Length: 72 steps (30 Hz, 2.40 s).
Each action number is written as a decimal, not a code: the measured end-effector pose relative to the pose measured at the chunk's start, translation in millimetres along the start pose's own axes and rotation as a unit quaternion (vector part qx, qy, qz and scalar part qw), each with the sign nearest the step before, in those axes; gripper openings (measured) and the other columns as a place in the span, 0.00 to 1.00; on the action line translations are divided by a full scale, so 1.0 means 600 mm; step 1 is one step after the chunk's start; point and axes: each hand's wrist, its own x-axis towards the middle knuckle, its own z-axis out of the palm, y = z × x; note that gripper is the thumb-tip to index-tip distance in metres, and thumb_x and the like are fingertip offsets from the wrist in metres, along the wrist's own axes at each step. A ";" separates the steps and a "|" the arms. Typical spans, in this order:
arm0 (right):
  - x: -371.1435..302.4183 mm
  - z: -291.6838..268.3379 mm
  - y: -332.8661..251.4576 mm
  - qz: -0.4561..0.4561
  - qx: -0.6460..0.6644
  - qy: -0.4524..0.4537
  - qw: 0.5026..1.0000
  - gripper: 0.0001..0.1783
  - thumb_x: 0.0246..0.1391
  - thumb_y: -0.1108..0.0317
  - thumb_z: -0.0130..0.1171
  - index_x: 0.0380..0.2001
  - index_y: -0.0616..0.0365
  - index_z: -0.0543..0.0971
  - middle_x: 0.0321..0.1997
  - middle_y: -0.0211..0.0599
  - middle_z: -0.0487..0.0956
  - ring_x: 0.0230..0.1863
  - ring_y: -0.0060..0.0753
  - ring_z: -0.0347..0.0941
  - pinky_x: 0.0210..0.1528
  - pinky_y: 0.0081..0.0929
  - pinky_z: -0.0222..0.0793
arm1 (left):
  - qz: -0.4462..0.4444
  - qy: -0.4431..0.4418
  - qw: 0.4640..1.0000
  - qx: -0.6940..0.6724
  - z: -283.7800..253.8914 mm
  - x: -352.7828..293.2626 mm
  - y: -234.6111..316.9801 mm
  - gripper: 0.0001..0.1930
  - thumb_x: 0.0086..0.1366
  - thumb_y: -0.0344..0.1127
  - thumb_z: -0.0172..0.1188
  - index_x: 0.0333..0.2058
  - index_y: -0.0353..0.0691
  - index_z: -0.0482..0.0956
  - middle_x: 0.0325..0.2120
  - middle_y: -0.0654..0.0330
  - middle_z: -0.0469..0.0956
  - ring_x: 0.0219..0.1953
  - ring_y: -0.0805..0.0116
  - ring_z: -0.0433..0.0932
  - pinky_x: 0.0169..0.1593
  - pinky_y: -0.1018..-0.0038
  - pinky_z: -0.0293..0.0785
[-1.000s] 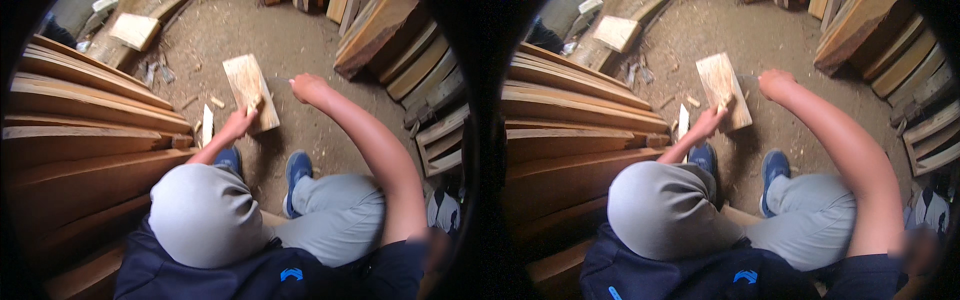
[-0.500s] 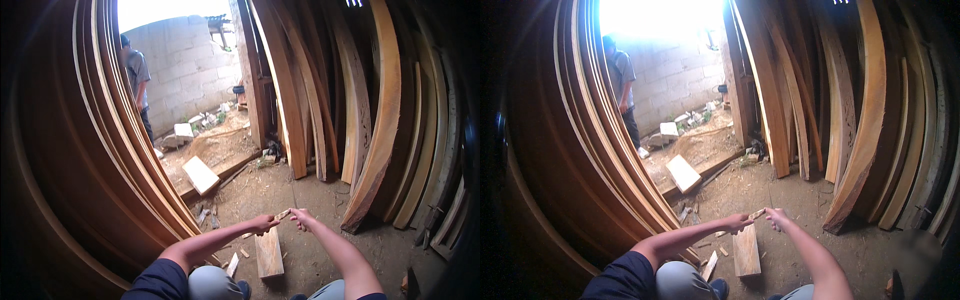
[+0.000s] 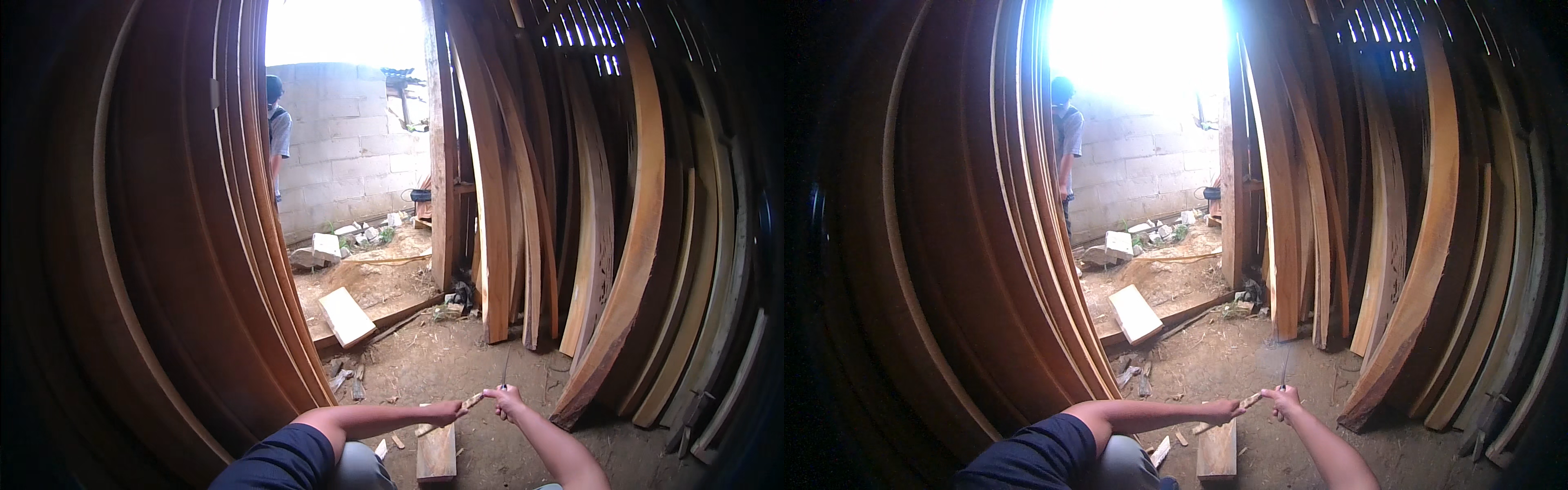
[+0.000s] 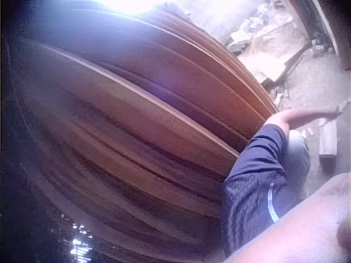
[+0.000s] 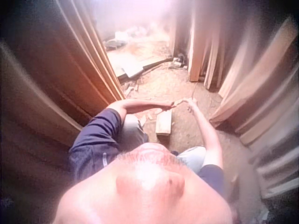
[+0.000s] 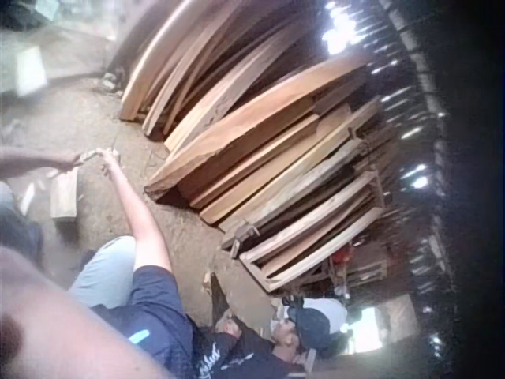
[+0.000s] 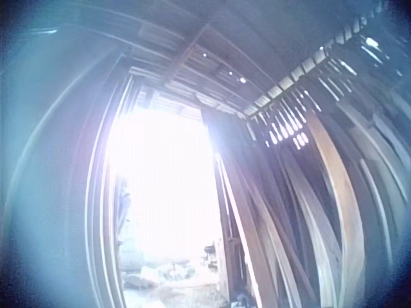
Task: The person sits on the floor and uses a knife to carve a small rectangular piece of wood. They repeatedly scrape and shape the wood, removing small shavings, while another person is visible in the background.
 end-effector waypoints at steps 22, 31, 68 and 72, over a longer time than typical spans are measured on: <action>-0.055 0.022 -0.030 0.028 -0.081 -0.041 0.995 0.26 0.39 0.70 0.73 0.25 0.48 0.60 0.15 0.25 0.65 0.10 0.19 0.61 0.08 0.21 0.56 | 0.052 -0.017 0.994 0.096 0.002 -0.040 -0.027 0.22 0.69 0.52 0.43 0.41 0.34 0.66 0.34 0.41 0.75 0.41 0.40 0.75 0.42 0.50 0.67; -0.066 0.031 -0.037 0.089 -0.105 -0.061 0.989 0.22 0.42 0.72 0.69 0.24 0.48 0.62 0.16 0.24 0.65 0.11 0.18 0.60 0.09 0.21 0.57 | 0.076 -0.017 0.987 0.140 -0.016 -0.080 -0.008 0.21 0.65 0.53 0.50 0.41 0.38 0.69 0.29 0.45 0.77 0.36 0.43 0.77 0.37 0.52 0.70; -0.048 -0.018 -0.011 0.195 -0.076 -0.113 0.971 0.17 0.47 0.78 0.63 0.23 0.48 0.64 0.18 0.20 0.64 0.13 0.14 0.57 0.12 0.16 0.54 | 0.086 0.047 0.983 0.155 -0.002 -0.072 0.003 0.15 0.49 0.38 0.65 0.36 0.45 0.76 0.29 0.55 0.78 0.33 0.54 0.79 0.31 0.58 0.73; -0.052 -0.003 -0.017 0.189 -0.086 -0.116 0.971 0.18 0.46 0.78 0.64 0.24 0.47 0.64 0.18 0.20 0.63 0.13 0.14 0.57 0.12 0.16 0.54 | 0.070 0.053 0.984 0.154 -0.014 -0.089 0.003 0.15 0.48 0.39 0.67 0.35 0.44 0.77 0.30 0.55 0.79 0.35 0.53 0.79 0.32 0.58 0.74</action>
